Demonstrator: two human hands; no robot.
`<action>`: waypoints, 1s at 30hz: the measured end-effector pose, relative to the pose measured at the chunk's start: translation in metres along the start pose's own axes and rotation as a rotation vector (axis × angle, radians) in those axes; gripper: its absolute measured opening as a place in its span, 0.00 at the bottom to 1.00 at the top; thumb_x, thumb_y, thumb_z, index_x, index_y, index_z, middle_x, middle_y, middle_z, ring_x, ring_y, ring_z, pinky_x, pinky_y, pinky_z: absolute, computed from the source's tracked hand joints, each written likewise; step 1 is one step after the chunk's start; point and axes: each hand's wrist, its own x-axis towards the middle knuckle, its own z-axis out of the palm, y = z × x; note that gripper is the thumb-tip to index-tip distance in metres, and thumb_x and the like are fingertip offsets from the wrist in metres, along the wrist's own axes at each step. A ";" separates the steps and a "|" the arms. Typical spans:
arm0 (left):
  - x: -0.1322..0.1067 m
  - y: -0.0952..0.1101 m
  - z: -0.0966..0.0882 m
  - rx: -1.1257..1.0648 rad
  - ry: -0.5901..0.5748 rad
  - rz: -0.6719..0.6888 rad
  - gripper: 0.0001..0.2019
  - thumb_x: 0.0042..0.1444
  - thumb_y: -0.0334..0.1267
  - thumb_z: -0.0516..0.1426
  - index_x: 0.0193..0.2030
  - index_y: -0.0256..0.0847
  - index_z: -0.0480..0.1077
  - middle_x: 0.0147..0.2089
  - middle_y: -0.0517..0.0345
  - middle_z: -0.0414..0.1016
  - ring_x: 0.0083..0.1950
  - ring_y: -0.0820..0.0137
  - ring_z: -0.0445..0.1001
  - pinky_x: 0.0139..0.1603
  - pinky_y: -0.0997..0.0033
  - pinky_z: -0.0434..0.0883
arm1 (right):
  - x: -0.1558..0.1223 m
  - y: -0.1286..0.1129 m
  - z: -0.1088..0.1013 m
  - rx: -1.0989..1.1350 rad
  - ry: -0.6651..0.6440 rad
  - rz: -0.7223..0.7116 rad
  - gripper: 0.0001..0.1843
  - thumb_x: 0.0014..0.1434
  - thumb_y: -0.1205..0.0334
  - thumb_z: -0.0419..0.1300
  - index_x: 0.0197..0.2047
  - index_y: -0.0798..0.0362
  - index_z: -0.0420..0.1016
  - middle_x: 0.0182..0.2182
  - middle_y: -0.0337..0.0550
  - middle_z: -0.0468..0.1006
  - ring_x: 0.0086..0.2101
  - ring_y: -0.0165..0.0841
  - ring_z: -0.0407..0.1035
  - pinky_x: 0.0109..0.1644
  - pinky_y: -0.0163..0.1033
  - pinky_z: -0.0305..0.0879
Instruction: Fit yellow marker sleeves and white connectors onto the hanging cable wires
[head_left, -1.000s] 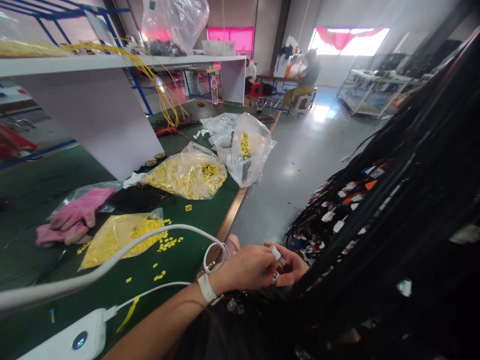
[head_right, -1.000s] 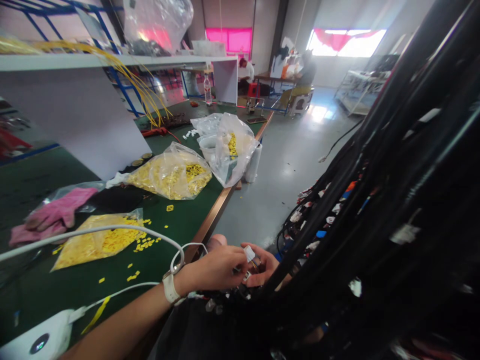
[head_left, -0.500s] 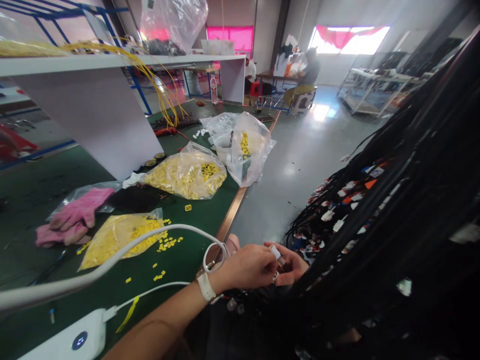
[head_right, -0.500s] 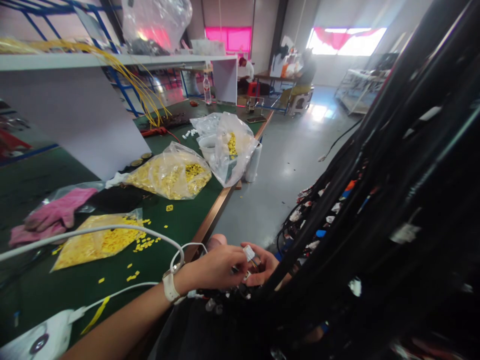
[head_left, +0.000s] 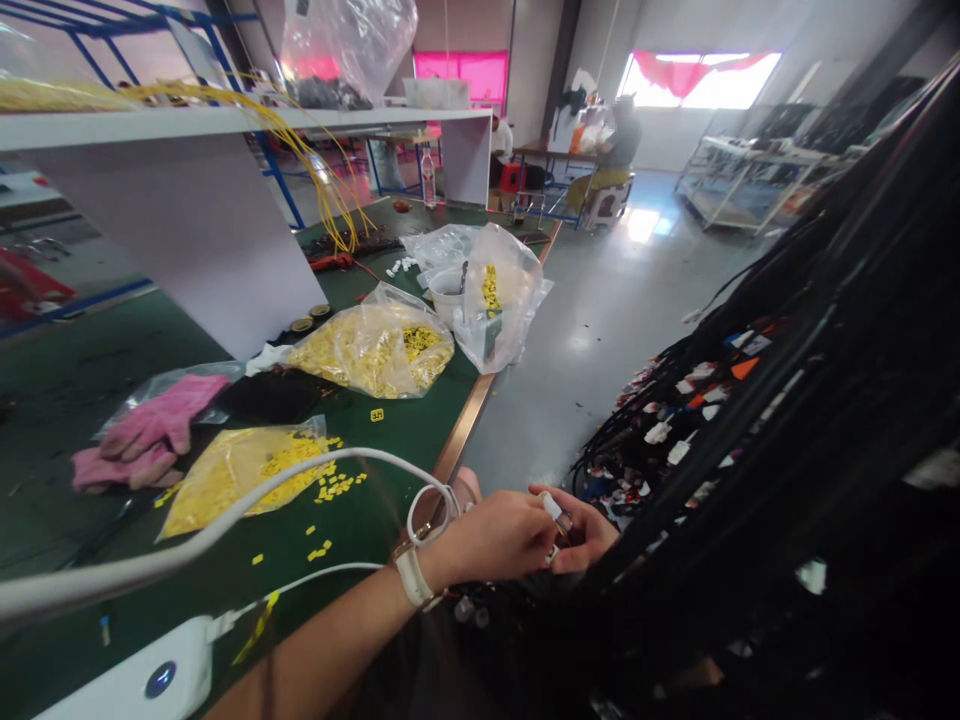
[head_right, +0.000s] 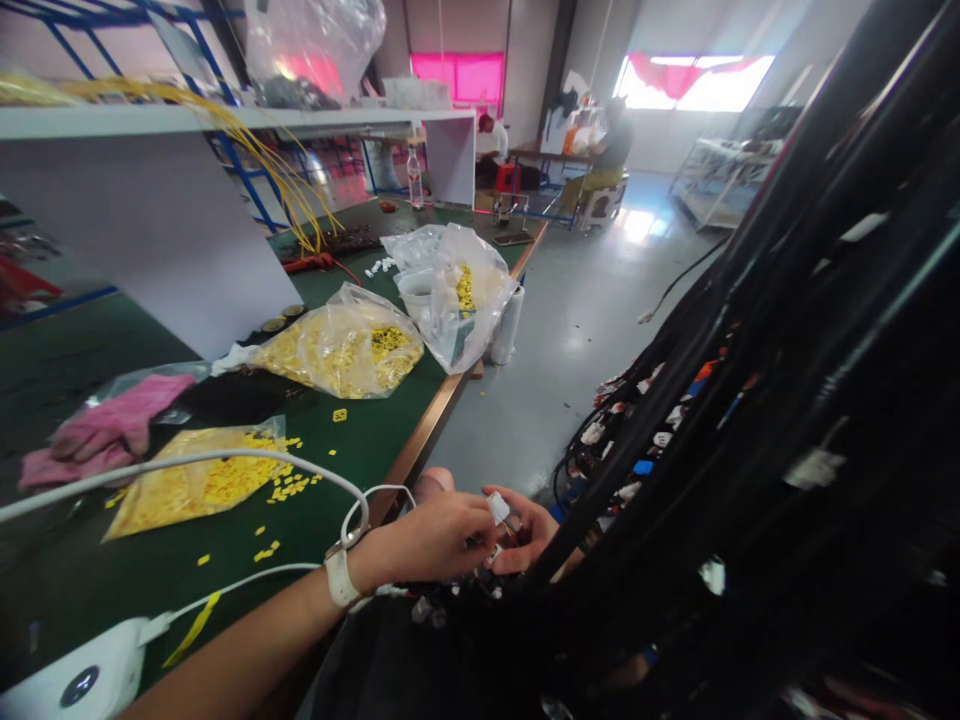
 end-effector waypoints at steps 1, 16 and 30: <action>0.000 0.000 -0.001 -0.048 -0.009 -0.016 0.08 0.54 0.31 0.53 0.27 0.38 0.70 0.33 0.54 0.76 0.36 0.69 0.73 0.37 0.74 0.64 | 0.000 0.000 0.000 -0.002 0.000 0.001 0.45 0.38 0.79 0.71 0.58 0.45 0.66 0.32 0.39 0.84 0.33 0.33 0.79 0.39 0.35 0.71; 0.006 -0.017 0.021 -0.981 -0.037 -0.530 0.18 0.43 0.44 0.65 0.36 0.38 0.64 0.28 0.65 0.66 0.25 0.76 0.66 0.25 0.75 0.66 | -0.004 0.002 -0.011 -0.087 0.085 -0.027 0.47 0.37 0.78 0.72 0.59 0.42 0.63 0.32 0.38 0.83 0.31 0.33 0.78 0.36 0.35 0.71; 0.010 -0.011 0.041 -1.677 -0.039 -0.628 0.26 0.41 0.41 0.68 0.45 0.36 0.64 0.30 0.55 0.76 0.31 0.69 0.78 0.36 0.69 0.74 | -0.006 0.005 -0.013 -0.019 0.243 -0.129 0.42 0.33 0.81 0.72 0.51 0.41 0.73 0.31 0.34 0.83 0.28 0.34 0.78 0.32 0.37 0.76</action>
